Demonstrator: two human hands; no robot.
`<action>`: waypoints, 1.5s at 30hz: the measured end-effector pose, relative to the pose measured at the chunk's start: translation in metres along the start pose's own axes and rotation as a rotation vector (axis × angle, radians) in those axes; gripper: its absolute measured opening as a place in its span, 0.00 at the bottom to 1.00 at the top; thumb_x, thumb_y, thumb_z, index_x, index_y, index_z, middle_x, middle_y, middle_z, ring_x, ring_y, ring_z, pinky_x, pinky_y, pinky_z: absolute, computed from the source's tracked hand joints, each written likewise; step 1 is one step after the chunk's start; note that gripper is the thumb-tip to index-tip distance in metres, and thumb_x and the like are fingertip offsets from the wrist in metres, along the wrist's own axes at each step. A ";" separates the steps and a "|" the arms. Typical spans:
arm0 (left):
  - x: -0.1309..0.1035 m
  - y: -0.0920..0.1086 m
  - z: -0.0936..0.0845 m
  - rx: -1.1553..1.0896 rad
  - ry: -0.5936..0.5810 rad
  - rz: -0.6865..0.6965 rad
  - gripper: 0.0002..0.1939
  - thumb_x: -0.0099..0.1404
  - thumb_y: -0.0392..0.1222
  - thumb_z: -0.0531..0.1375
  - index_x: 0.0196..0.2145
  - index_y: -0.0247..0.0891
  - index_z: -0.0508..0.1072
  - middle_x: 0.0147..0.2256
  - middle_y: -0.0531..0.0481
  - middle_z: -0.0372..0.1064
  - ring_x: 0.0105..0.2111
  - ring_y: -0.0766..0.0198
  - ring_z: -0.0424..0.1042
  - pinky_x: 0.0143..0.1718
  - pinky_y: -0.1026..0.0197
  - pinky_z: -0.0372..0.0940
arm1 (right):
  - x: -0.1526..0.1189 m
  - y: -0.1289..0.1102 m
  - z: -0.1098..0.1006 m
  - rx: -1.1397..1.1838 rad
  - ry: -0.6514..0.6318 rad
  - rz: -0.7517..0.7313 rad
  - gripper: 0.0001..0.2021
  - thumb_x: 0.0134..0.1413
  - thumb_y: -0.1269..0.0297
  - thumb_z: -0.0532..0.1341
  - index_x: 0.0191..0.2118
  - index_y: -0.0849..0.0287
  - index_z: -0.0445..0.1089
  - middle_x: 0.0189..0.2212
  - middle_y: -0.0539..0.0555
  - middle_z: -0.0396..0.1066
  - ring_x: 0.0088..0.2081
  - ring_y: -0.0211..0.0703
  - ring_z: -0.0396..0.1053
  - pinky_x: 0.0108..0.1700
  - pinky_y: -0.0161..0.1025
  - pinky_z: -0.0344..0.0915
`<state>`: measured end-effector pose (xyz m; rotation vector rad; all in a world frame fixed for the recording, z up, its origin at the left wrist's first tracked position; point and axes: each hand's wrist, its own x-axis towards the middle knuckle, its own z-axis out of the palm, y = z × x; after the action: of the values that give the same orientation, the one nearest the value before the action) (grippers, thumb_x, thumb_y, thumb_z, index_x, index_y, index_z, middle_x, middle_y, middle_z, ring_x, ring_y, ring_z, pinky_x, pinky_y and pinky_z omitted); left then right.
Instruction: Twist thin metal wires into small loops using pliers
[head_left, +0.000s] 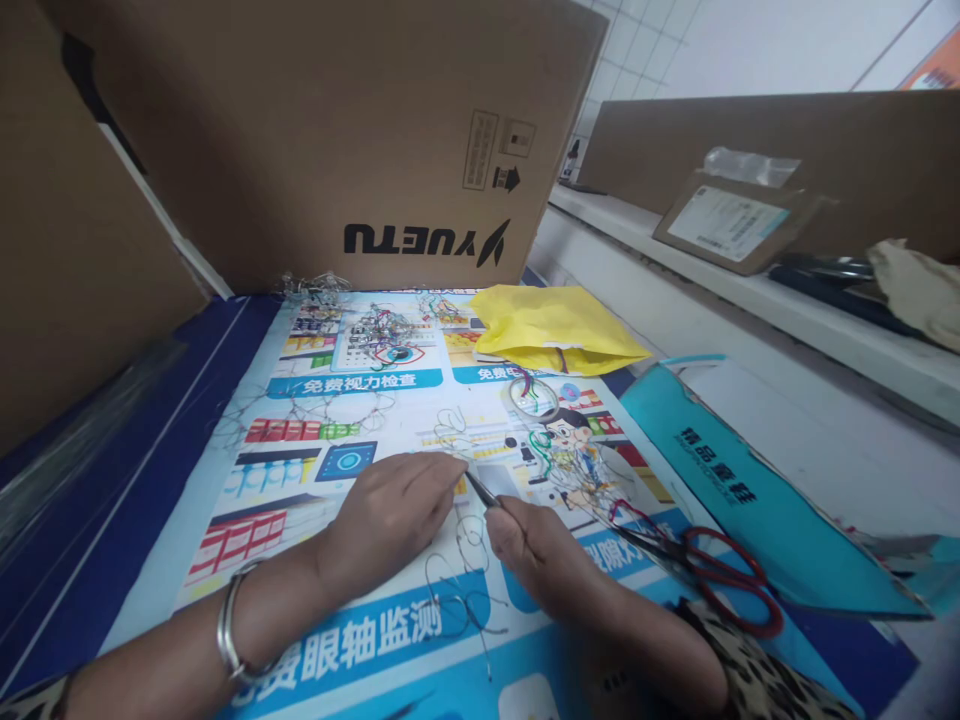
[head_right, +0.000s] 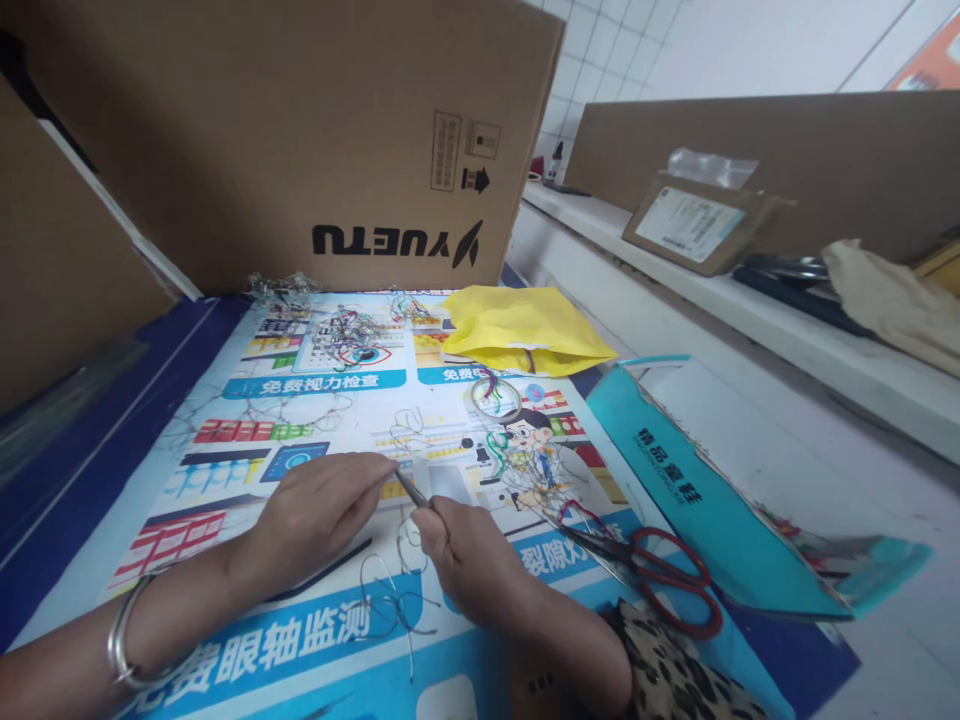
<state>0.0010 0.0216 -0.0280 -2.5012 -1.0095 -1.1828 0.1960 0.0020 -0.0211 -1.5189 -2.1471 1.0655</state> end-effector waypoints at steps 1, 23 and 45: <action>0.000 0.000 0.000 -0.007 -0.009 -0.006 0.09 0.62 0.31 0.54 0.41 0.33 0.68 0.35 0.47 0.75 0.35 0.62 0.74 0.38 0.60 0.69 | 0.000 0.000 0.000 -0.021 0.001 -0.005 0.19 0.61 0.51 0.42 0.24 0.57 0.54 0.19 0.47 0.57 0.22 0.34 0.54 0.24 0.33 0.46; 0.020 -0.001 -0.018 -0.464 -0.358 -0.356 0.09 0.65 0.33 0.50 0.32 0.38 0.69 0.28 0.55 0.71 0.29 0.70 0.70 0.31 0.68 0.62 | 0.000 0.006 -0.008 -0.012 -0.075 -0.064 0.19 0.60 0.52 0.44 0.24 0.58 0.54 0.18 0.46 0.55 0.22 0.33 0.53 0.23 0.32 0.45; 0.014 0.003 -0.012 -0.361 -0.293 -0.586 0.11 0.63 0.37 0.51 0.25 0.37 0.68 0.21 0.56 0.68 0.22 0.70 0.67 0.25 0.68 0.59 | 0.001 0.001 -0.009 -0.203 0.072 -0.021 0.15 0.61 0.55 0.45 0.27 0.57 0.55 0.22 0.47 0.61 0.24 0.35 0.57 0.26 0.33 0.45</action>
<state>0.0025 0.0212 -0.0091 -2.8089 -1.8496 -1.2484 0.2017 0.0070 -0.0162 -1.5908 -2.2731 0.7927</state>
